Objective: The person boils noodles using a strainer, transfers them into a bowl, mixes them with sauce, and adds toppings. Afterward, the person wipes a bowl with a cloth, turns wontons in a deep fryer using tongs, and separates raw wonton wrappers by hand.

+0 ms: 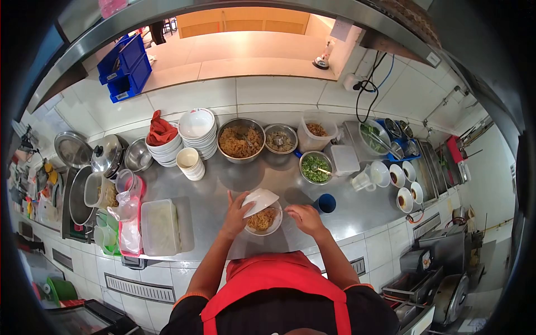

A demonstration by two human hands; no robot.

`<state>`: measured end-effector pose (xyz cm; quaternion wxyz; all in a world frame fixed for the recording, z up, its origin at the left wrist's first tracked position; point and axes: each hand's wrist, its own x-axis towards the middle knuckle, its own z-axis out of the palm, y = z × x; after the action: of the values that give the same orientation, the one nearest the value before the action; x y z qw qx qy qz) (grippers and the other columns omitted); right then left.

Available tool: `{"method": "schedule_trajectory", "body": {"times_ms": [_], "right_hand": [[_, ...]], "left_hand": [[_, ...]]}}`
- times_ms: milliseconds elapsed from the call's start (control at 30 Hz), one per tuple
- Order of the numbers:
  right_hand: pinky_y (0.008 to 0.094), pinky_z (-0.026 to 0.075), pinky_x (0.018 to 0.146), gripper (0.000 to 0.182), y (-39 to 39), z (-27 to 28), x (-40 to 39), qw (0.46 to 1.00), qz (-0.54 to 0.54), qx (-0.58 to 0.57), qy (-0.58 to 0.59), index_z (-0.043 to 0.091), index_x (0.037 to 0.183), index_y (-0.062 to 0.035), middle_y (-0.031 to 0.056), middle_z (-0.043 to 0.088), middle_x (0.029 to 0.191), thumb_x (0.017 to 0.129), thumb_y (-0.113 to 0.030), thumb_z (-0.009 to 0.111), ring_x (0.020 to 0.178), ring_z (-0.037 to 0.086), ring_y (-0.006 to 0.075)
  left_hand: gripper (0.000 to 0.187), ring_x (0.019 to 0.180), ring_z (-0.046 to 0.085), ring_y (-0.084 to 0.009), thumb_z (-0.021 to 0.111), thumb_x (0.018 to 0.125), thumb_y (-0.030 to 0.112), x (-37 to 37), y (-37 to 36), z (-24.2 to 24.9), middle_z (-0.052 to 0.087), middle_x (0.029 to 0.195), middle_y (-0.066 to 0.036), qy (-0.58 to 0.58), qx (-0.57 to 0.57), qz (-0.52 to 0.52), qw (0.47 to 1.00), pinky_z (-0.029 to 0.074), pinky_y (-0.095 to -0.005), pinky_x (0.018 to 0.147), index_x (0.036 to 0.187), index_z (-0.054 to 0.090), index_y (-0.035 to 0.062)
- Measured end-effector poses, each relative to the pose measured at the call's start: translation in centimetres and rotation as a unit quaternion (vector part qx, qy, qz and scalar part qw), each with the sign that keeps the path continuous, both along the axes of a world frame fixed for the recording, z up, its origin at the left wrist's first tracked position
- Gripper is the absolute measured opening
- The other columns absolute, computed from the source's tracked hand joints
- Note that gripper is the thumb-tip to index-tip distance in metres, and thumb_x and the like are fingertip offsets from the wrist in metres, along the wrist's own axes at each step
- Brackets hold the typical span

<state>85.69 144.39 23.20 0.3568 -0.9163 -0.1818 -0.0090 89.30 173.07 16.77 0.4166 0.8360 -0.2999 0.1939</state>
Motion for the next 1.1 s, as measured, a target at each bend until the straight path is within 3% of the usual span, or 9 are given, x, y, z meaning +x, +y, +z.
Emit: {"method": "schedule_trajectory", "body": {"times_ms": [300,400,600,667,833,933,967,1033,1100], "right_hand": [[0.0402,0.053,0.069,0.014,3.3,0.3,1.3,0.987,-0.133,0.038,-0.083,0.065,0.101,-0.0062,0.0137,0.069,0.086,0.089,-0.012,0.06,0.079,0.068,0.0303],[0.037,0.052,0.067,0.014,3.2,-1.6,0.6,1.0,-0.029,-0.007,-0.003,0.065,0.101,-0.0066,0.0131,0.068,0.083,0.09,-0.012,0.059,0.076,0.068,0.027],[0.0307,0.049,0.065,0.014,3.4,-3.0,0.4,0.973,-0.124,0.155,0.116,0.064,0.102,-0.0053,0.0071,0.067,0.08,0.093,-0.013,0.057,0.07,0.061,0.0157],[0.0291,0.049,0.067,0.015,3.0,-5.4,0.7,0.94,-0.054,0.338,0.002,0.064,0.099,-0.0035,0.0041,0.065,0.08,0.096,-0.015,0.054,0.071,0.058,0.0125],[0.0306,0.05,0.078,0.047,3.1,3.1,-0.3,0.888,-0.132,0.362,0.251,0.05,0.109,-0.0019,0.0028,0.058,0.095,0.103,-0.047,0.038,0.088,0.055,0.0133],[0.0311,0.05,0.079,0.05,2.4,4.3,-0.6,0.869,-0.118,0.416,0.239,0.044,0.121,-0.004,0.0039,0.054,0.106,0.104,-0.049,0.031,0.097,0.051,0.0109],[0.0318,0.049,0.082,0.054,1.2,0.5,0.4,0.908,-0.108,0.395,0.083,0.044,0.126,-0.0033,0.0037,0.051,0.111,0.104,-0.05,0.03,0.102,0.048,0.0101],[0.0314,0.047,0.091,0.055,-3.1,2.9,-0.9,0.834,-0.13,0.506,0.176,0.045,0.129,-0.0038,0.004,0.055,0.116,0.103,-0.05,0.03,0.107,0.052,0.0122],[0.0313,0.045,0.099,0.061,-8.4,7.3,-3.3,0.73,-0.117,0.618,0.268,0.046,0.136,-0.0027,0.008,0.056,0.13,0.103,-0.051,0.031,0.116,0.053,0.0152]], "left_hand": [[0.042,0.124,0.05,-0.0389,0.052,0.087,-0.004,1.6,0.4,1.4,0.056,0.125,-0.022,0.142,-0.145,0.005,0.979,0.01,-0.0553,0.118,0.128,0.048,0.0042],[0.038,0.123,0.051,-0.0375,0.05,0.092,0.002,1.4,0.3,0.5,0.056,0.124,-0.021,0.114,-0.134,0.024,0.984,0.015,-0.0502,0.118,0.129,0.047,0.003],[0.041,0.122,0.05,-0.0292,0.044,0.102,0.029,0.2,-0.7,2.6,0.05,0.129,-0.014,0.176,-0.218,0.123,0.952,0.029,-0.0419,0.113,0.134,0.044,0.0026],[0.05,0.123,0.051,-0.0279,0.044,0.103,0.038,0.8,-0.4,1.6,0.047,0.133,-0.013,0.319,-0.415,0.075,0.849,0.039,-0.0403,0.107,0.139,0.038,0.0038],[0.054,0.126,0.05,-0.0278,0.042,0.103,0.039,1.4,0.8,4.1,0.044,0.14,-0.014,0.508,-0.507,-0.087,0.691,0.045,-0.0407,0.101,0.146,0.026,0.01],[0.057,0.13,0.046,-0.0272,0.042,0.103,0.041,-1.4,-5.3,12.9,0.04,0.144,-0.014,0.497,-0.461,-0.125,0.725,0.042,-0.0426,0.105,0.149,0.023,0.0139],[0.054,0.132,0.043,-0.0283,0.041,0.103,0.04,-2.4,-7.5,14.3,0.041,0.144,-0.013,0.501,-0.468,-0.143,0.714,0.041,-0.0435,0.106,0.148,0.026,0.014],[0.049,0.137,0.038,-0.0306,0.04,0.104,0.037,-3.6,-11.5,16.0,0.043,0.144,-0.012,0.505,-0.48,-0.18,0.695,0.04,-0.0452,0.108,0.147,0.032,0.0142],[0.047,0.138,0.036,-0.0335,0.041,0.103,0.035,-3.4,-13.3,13.0,0.043,0.144,-0.013,0.349,-0.196,-0.221,0.889,0.038,-0.0469,0.109,0.145,0.036,0.0137]]}}
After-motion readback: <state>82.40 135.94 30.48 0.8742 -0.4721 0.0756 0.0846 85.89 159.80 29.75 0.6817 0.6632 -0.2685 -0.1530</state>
